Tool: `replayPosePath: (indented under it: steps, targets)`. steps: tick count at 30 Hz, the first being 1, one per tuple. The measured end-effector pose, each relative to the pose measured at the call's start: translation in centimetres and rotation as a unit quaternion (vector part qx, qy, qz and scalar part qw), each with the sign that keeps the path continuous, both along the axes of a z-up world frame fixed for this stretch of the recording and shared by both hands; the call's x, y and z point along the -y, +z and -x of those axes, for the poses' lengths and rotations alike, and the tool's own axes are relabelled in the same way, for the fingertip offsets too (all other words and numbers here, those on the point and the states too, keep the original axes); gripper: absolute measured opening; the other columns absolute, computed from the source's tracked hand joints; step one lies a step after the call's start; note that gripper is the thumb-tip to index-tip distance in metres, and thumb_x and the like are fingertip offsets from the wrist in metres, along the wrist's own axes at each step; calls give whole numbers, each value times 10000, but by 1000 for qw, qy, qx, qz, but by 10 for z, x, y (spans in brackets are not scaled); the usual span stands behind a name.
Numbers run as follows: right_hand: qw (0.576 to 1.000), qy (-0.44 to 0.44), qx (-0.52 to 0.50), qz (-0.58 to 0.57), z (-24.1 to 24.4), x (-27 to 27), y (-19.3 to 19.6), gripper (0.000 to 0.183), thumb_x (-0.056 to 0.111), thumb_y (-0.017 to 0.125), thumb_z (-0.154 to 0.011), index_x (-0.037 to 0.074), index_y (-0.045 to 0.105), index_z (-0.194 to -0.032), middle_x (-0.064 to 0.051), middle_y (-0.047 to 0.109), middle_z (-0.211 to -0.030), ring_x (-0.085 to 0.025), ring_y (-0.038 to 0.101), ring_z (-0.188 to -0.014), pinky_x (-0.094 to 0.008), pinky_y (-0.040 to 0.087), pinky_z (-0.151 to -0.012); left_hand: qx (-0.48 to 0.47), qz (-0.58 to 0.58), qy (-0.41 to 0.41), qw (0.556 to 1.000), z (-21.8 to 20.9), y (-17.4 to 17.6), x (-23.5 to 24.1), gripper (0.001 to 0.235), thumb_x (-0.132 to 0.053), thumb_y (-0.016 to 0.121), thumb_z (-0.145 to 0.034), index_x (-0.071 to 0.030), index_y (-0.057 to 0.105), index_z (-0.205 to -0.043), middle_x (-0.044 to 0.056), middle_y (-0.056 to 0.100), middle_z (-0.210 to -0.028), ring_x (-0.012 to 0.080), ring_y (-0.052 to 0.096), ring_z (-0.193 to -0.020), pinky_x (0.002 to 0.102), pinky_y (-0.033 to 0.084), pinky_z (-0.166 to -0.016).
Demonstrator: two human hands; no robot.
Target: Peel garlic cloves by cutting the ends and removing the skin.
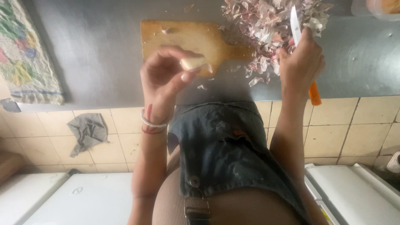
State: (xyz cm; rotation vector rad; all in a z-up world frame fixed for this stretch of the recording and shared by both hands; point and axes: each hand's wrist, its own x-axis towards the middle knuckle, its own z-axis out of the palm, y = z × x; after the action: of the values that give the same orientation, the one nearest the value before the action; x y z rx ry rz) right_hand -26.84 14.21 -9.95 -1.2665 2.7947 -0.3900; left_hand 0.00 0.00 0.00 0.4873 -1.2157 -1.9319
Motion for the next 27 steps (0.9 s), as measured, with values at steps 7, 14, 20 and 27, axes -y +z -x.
replayPosePath:
  steps: [7,14,20,27]
  targets:
    - [941,93,268,183,-49,16,83,577,607,423,-1066,38,429,-1163,32,462,-689,-107,391,-506,-277,286,-474,30,-13,10,999,1,5,-5,252,-14,736,-912,-87,643,-1135,61,711,-1033,131,687,-869,218,597,-796]
    - [887,267,188,326,-106,42,122,366,339,629,-1010,2,621,-867,-50,581,-718,-143,435,-510,-292,357,-443,6,-35,-49,998,3,11,-13,275,-20,720,-936,-85,642,-1193,66,700,-1096,156,698,-988,271,620,-932]
    - [901,274,150,302,-113,43,135,433,423,653,-972,22,582,-827,-39,546,-709,-153,462,-550,-308,386,-508,-30,-69,-50,996,8,9,-23,269,6,716,-889,-82,649,-1134,37,698,-1024,112,669,-884,230,588,-838]
    - [906,268,113,308,-117,41,124,432,388,593,-1018,63,540,-738,-3,486,-669,-128,374,-535,-303,310,-474,-26,-25,-44,998,5,7,-20,279,14,736,-872,-76,647,-1120,47,700,-1021,115,679,-883,229,602,-844]
